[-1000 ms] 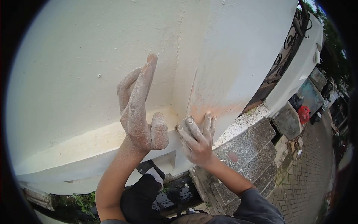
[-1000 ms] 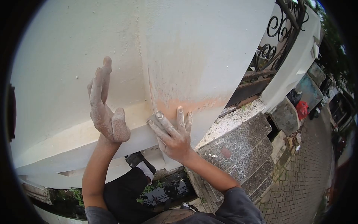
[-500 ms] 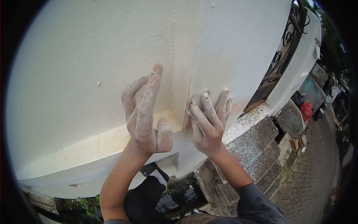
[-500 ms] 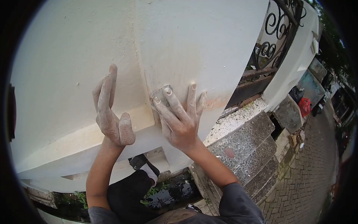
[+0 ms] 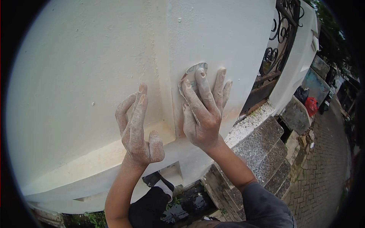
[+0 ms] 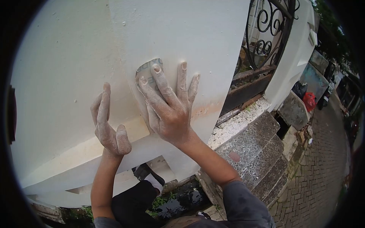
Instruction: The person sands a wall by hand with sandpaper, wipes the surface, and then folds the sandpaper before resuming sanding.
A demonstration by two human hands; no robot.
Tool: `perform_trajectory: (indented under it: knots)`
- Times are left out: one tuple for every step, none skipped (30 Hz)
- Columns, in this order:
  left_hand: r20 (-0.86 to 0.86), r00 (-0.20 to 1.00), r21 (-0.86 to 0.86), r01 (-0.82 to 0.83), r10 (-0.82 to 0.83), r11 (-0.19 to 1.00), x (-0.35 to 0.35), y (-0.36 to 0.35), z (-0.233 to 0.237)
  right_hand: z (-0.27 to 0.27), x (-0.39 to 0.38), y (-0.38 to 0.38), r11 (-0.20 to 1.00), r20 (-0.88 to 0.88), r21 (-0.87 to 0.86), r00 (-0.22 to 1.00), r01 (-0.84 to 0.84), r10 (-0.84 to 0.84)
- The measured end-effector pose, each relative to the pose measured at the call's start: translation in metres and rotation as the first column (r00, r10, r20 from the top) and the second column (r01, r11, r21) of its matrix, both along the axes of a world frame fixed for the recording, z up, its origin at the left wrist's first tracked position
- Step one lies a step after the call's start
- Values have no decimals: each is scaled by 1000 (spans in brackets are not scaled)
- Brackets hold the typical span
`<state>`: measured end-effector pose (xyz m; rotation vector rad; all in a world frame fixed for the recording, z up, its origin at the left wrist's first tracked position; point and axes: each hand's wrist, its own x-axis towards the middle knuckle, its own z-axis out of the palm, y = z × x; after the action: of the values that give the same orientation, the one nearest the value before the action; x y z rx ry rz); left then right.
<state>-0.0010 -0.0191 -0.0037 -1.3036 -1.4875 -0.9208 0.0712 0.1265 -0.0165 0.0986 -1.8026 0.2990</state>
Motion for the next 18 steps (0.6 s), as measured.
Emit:
perform_trajectory:
  knots:
    - [9,1000,10,7,-7,1000,-1,-1,0,-9,-2,-1,1000,-17,-20,1000,-23,22]
    - [13,1000,17,15,-15,1000,-2,-2,0,-40,1,0,999,28,-18,999,-30,31]
    - [7,1000,17,16,-16,1000,-2,-2,0,-86,7,3,999,76,-16,996,-40,41]
    - [1,1000,22,13,-13,1000,-2,-2,-1,-109,10,7,999,123,-8,991,-53,53]
    - [-6,1000,29,9,-9,1000,-3,-2,1,-101,10,11,999,112,22,993,-30,27]
    - [-8,1000,35,5,-4,999,-3,0,2,-86,11,16,999,105,46,994,-3,-2]
    - [-3,1000,33,4,-4,999,-2,2,3,-69,13,19,998,105,63,994,28,-34]
    - [5,1000,28,5,-5,1000,-1,4,2,-41,12,20,999,60,30,997,39,-40]
    - [-4,1000,15,-11,11,1000,-1,6,1,-6,7,19,999,15,-3,999,49,-49]
    - [-12,1000,3,-28,28,1000,-1,6,1,10,5,19,998,-28,-35,998,56,-57]
    - [-22,999,-11,-45,45,999,0,6,1,2,8,19,997,13,-54,999,49,-48]
    - [-12,1000,17,-27,28,999,1,7,1,-12,11,17,997,44,-66,998,40,-37]
    - [-8,1000,52,-14,14,999,0,7,0,-27,13,15,997,70,-73,997,27,-22]
    - [-6,1000,86,1,0,996,0,8,0,-51,16,14,998,109,-58,994,27,-21]
    - [-5,1000,84,9,-8,996,0,7,0,-79,20,16,999,148,-42,989,26,-19]
    - [-2,1000,82,15,-15,997,0,7,0,-85,23,16,999,188,-24,982,22,-17]
    - [2,1000,81,22,-22,996,1,7,0,-83,22,22,1000,156,-3,988,21,-21]
    - [3,1000,74,13,-13,997,2,7,0,-63,21,23,999,120,-11,992,32,-30]
